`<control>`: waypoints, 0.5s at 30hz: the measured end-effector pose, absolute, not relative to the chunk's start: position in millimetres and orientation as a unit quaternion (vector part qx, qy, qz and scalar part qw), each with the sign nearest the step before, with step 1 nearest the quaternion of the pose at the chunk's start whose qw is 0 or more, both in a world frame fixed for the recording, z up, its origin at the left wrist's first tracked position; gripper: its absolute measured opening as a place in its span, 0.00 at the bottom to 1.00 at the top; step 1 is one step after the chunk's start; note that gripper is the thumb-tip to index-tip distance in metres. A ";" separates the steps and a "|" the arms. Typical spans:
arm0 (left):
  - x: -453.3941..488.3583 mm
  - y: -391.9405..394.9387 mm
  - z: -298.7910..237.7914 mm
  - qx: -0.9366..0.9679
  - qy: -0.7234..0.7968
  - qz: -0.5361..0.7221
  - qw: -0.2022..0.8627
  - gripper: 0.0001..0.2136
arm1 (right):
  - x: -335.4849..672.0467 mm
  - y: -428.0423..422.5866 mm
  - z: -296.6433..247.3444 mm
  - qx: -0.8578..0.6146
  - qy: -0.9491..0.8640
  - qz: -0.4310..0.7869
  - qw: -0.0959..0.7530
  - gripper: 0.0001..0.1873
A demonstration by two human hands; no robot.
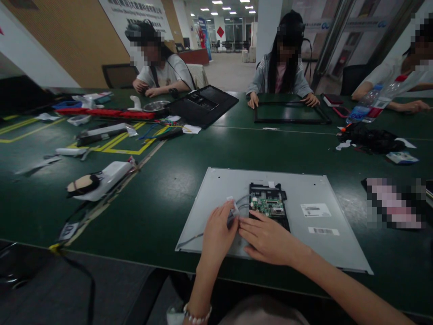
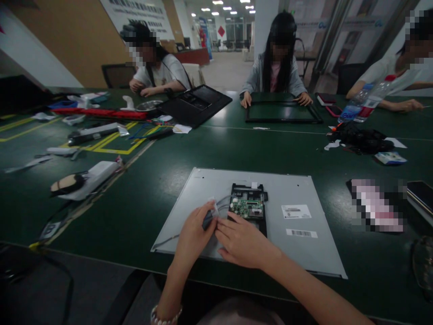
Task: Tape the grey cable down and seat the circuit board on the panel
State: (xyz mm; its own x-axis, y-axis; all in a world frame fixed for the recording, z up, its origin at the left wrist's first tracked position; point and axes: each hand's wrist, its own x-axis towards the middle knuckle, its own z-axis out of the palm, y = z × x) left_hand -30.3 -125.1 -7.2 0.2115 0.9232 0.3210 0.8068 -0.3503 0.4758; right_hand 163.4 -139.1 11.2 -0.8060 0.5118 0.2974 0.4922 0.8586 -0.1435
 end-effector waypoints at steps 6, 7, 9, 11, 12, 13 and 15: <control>-29.3 -125.5 -8.4 0.776 0.561 0.274 0.091 0.17 | 160.1 -141.5 10.9 -0.263 -0.950 -0.003 0.168 0.21; -28.8 -125.5 -8.7 0.776 0.561 0.273 0.090 0.17 | 160.1 -141.7 10.9 -0.261 -0.951 -0.007 0.165 0.21; -27.7 -125.7 -9.1 0.776 0.563 0.270 0.091 0.17 | 160.4 -142.2 10.6 -0.257 -0.953 -0.013 0.161 0.21; -26.4 -126.2 -9.6 0.777 0.563 0.267 0.092 0.17 | 160.7 -142.8 10.0 -0.256 -0.954 -0.019 0.156 0.22; -25.7 -126.4 -10.0 0.778 0.563 0.265 0.091 0.17 | 160.8 -143.3 9.9 -0.256 -0.954 -0.022 0.153 0.22; -25.1 -126.8 -10.3 0.779 0.563 0.262 0.088 0.17 | 160.6 -143.7 10.1 -0.256 -0.955 -0.024 0.150 0.21; -23.9 -127.4 -10.9 0.782 0.563 0.254 0.079 0.18 | 160.1 -144.8 11.4 -0.255 -0.956 -0.029 0.145 0.21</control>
State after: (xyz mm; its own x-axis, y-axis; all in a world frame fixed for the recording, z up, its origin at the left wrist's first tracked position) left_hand -23.9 -127.4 -10.9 0.2363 0.9217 0.3077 0.8409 -0.3527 0.4104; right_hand 160.1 -144.8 11.4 -0.8280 0.4792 0.2911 0.4958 0.8682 -0.0190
